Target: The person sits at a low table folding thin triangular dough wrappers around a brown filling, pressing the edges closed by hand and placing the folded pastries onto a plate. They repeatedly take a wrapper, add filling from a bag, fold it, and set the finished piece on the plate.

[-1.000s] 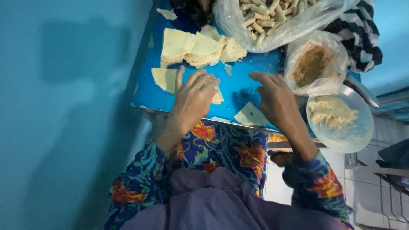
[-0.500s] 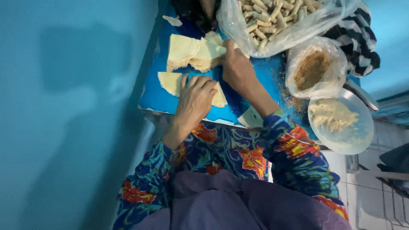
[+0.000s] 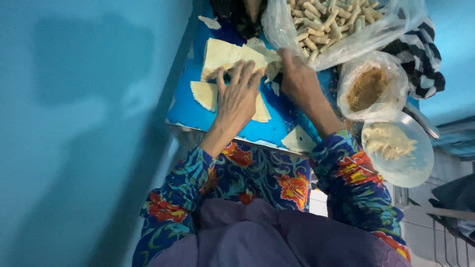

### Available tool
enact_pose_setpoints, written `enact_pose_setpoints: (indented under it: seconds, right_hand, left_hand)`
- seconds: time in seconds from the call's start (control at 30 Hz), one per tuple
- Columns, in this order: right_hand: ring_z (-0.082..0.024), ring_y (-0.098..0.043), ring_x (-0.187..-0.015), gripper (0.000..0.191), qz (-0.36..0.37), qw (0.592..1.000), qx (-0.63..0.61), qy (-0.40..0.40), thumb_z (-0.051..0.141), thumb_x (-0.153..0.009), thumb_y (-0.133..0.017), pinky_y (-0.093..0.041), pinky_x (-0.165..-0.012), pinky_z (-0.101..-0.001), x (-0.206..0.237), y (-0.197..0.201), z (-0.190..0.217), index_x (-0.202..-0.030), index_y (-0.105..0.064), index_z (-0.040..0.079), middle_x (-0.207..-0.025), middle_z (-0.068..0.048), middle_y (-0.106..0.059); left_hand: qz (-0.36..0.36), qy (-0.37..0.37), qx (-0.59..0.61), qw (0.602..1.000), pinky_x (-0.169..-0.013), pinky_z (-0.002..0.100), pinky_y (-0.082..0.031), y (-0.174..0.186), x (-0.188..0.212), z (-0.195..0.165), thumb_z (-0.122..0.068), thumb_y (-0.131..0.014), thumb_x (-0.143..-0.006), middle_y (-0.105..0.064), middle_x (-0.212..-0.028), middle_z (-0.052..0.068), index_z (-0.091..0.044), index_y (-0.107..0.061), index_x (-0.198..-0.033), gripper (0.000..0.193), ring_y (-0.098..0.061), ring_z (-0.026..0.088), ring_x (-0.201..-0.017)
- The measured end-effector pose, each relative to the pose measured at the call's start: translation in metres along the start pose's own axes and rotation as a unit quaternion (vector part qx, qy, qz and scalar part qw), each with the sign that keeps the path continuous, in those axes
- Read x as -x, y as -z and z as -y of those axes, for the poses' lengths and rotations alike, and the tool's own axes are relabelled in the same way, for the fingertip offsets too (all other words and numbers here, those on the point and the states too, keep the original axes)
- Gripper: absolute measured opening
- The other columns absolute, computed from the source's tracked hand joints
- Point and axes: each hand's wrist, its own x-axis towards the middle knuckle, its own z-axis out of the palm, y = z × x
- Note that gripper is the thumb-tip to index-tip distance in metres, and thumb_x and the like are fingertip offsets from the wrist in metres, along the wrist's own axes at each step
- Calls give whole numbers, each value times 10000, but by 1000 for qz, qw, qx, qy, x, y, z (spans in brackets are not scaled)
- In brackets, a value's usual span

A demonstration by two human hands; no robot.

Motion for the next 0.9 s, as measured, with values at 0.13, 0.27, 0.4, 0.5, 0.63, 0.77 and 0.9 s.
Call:
enact_pose_setpoints:
  seconds: [0.13, 0.27, 0.4, 0.5, 0.63, 0.77, 0.9]
  right_hand:
    - [-424, -689, -954, 459, -27, 983, -154, -99, 8, -960, -673, -530, -785, -481, -5, 7, -19, -1360, -448, 13, -1028, -229, -713]
    - [-263, -723, -922, 418, -46, 943, -261, -204, 9, -930, -701, -564, -798, -370, -8, 22, -32, -1292, -492, 12, -1014, -172, -741]
    - [-188, -697, -967, 396, -41, 880, -416, -227, -29, -925, -693, -554, -827, -309, -7, 31, -35, -1281, -523, 6, -1071, -136, -730]
    - [-216, -695, -939, 358, -33, 811, -515, -276, -43, -907, -686, -581, -793, -316, -7, 36, -36, -1224, -530, 14, -1065, -119, -673]
    - [-199, -708, -919, 314, -20, 775, -549, -313, -19, -919, -611, -624, -813, -326, -8, 43, -39, -1223, -553, 32, -1045, -92, -673]
    - [-199, -692, -891, 314, 10, 717, -628, -303, -47, -919, -575, -589, -790, -327, -5, 49, -40, -1228, -549, 9, -1030, -93, -657]
    - [-197, -637, -803, 360, 58, 683, -675, -273, -77, -914, -576, -550, -753, -328, 0, 55, -33, -1259, -541, 18, -968, -125, -629]
  left_hand:
    - [9, 5, -6, 1000, -1129, 701, -233, 1, 0, 0, -201, -661, -966, -465, -1513, 133, -75, -575, -1385, 446, -375, 338, -1454]
    - [2, 1, -7, 1000, -1141, 698, -223, 2, 0, -1, -197, -656, -980, -464, -1509, 124, -83, -579, -1397, 439, -369, 329, -1450]
    - [9, 5, 0, 1000, -1155, 689, -213, 3, 3, -1, -192, -659, -976, -458, -1512, 127, -73, -577, -1398, 446, -364, 325, -1455]
    - [3, -2, -3, 1000, -1154, 694, -204, 1, 2, 0, -184, -655, -980, -456, -1513, 136, -76, -582, -1387, 428, -359, 333, -1459]
    - [7, -8, -17, 1000, -1152, 695, -197, -1, 2, 1, -153, -642, -969, -453, -1522, 152, -77, -593, -1383, 423, -359, 341, -1458]
    - [0, -11, -33, 999, -1170, 685, -191, 0, 0, 1, -101, -624, -945, -460, -1543, 154, -87, -598, -1378, 433, -369, 335, -1469]
    - [-42, -8, 71, 997, -1127, 583, -309, 7, -3, -1, -137, -626, -1010, -549, -1478, 155, -42, -557, -1406, 413, -478, 336, -1389]
